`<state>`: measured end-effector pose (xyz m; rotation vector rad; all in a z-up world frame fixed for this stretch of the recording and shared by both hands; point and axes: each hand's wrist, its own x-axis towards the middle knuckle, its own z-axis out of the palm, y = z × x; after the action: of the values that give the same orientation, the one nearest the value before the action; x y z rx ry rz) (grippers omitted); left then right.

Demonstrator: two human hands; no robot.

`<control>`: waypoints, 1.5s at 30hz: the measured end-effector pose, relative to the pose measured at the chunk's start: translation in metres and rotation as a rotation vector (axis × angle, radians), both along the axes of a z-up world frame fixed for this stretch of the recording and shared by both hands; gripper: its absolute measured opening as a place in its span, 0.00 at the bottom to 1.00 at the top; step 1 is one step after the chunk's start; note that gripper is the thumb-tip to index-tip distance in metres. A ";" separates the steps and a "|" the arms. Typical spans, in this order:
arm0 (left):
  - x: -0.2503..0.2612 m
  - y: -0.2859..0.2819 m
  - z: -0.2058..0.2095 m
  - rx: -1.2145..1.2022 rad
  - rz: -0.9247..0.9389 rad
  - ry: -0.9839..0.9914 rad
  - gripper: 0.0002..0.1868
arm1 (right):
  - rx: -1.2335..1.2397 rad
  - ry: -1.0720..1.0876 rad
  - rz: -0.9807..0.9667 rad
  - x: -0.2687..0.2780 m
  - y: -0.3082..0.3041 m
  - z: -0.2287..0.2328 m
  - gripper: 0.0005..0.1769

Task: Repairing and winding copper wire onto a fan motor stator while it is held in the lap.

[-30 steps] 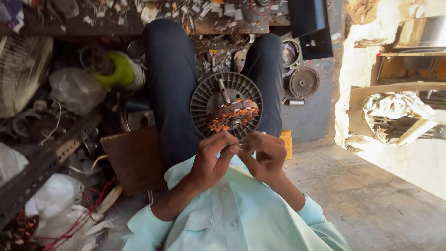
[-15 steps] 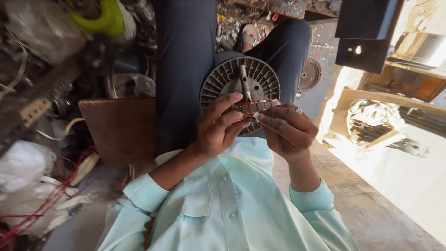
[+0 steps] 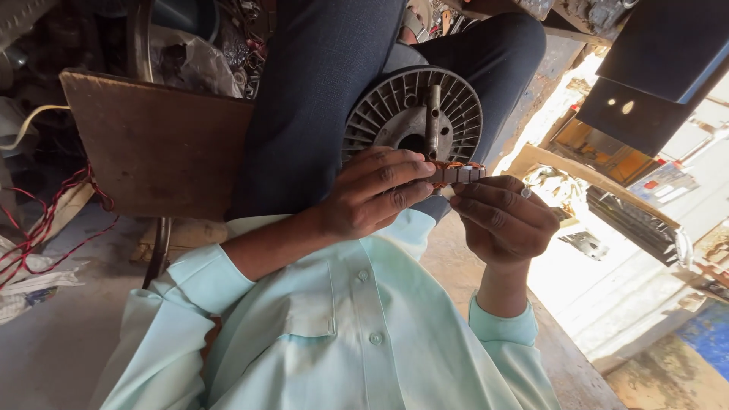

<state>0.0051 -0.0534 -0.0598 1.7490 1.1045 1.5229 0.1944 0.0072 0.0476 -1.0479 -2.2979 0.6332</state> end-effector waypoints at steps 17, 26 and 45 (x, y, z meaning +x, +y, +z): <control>0.004 -0.038 0.076 -0.199 -0.210 0.064 0.35 | -0.703 0.787 -0.716 -0.014 -0.082 -0.030 0.12; -0.008 -0.034 0.046 -0.293 0.131 0.054 0.33 | -0.411 0.381 -0.220 -0.005 -0.112 0.003 0.10; 0.000 0.055 0.055 -0.070 -0.397 0.016 0.19 | 0.155 0.495 -0.467 0.005 -0.065 -0.036 0.10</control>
<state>0.0052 0.0014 -0.0048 1.8036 0.7494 1.2149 0.1995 -0.0583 0.0113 -1.1468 -1.5786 0.4497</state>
